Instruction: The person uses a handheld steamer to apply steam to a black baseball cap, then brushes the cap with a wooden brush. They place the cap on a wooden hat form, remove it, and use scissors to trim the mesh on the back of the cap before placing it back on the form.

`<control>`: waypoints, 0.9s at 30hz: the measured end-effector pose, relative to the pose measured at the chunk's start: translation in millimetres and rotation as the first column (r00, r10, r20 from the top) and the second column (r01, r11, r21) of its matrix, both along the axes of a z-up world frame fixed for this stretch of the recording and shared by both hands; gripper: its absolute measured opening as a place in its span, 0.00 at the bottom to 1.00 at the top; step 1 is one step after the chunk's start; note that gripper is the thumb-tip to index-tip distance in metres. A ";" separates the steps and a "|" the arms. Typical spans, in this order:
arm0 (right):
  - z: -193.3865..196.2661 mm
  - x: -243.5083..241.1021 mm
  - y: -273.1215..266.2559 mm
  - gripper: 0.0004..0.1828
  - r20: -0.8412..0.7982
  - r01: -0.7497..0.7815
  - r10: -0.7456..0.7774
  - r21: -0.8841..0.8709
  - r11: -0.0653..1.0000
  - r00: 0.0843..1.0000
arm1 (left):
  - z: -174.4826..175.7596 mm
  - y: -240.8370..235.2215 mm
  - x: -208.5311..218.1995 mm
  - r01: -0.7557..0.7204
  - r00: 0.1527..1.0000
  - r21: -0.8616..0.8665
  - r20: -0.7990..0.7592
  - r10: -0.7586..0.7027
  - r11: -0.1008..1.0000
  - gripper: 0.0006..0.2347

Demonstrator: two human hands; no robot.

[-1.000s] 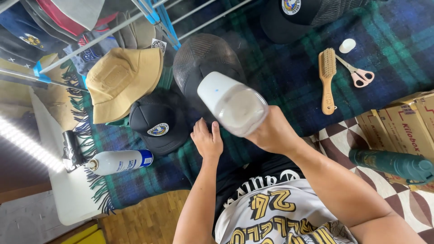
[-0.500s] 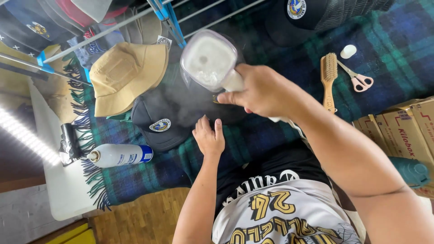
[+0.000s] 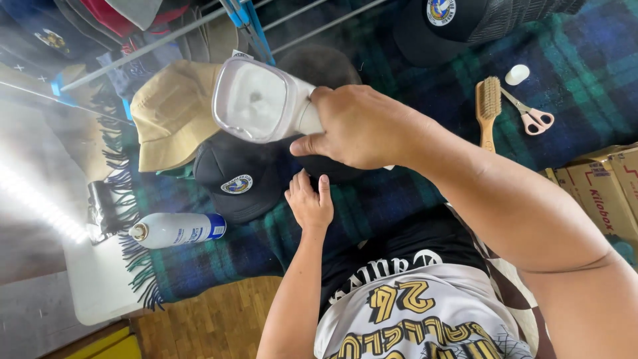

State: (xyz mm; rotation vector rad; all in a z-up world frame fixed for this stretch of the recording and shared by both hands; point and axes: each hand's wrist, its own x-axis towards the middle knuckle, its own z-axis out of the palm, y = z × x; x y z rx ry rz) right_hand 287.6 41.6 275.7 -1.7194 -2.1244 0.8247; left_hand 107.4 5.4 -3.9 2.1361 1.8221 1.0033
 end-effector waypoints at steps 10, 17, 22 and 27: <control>-27.0 -20.3 4.7 0.29 0.107 -0.171 0.169 0.013 0.985 0.980 | -34.2 6.5 -7.0 -0.036 0.999 0.098 -0.032 0.039 0.995 0.15; 2.2 34.2 -2.5 0.30 0.007 0.136 -0.137 -0.208 0.969 0.991 | -7.1 3.7 -1.7 -0.021 1.000 0.051 0.005 0.021 0.998 0.22; -64.7 72.3 -29.2 0.12 -0.440 0.259 -0.316 -0.187 0.948 0.841 | -6.5 4.4 -3.0 -0.020 1.000 0.049 0.014 0.019 0.999 0.21; -191.6 92.8 -63.9 0.18 -0.888 0.321 -0.306 -0.195 0.927 0.343 | -4.9 4.1 -2.4 -0.013 1.000 0.052 0.009 0.012 0.999 0.22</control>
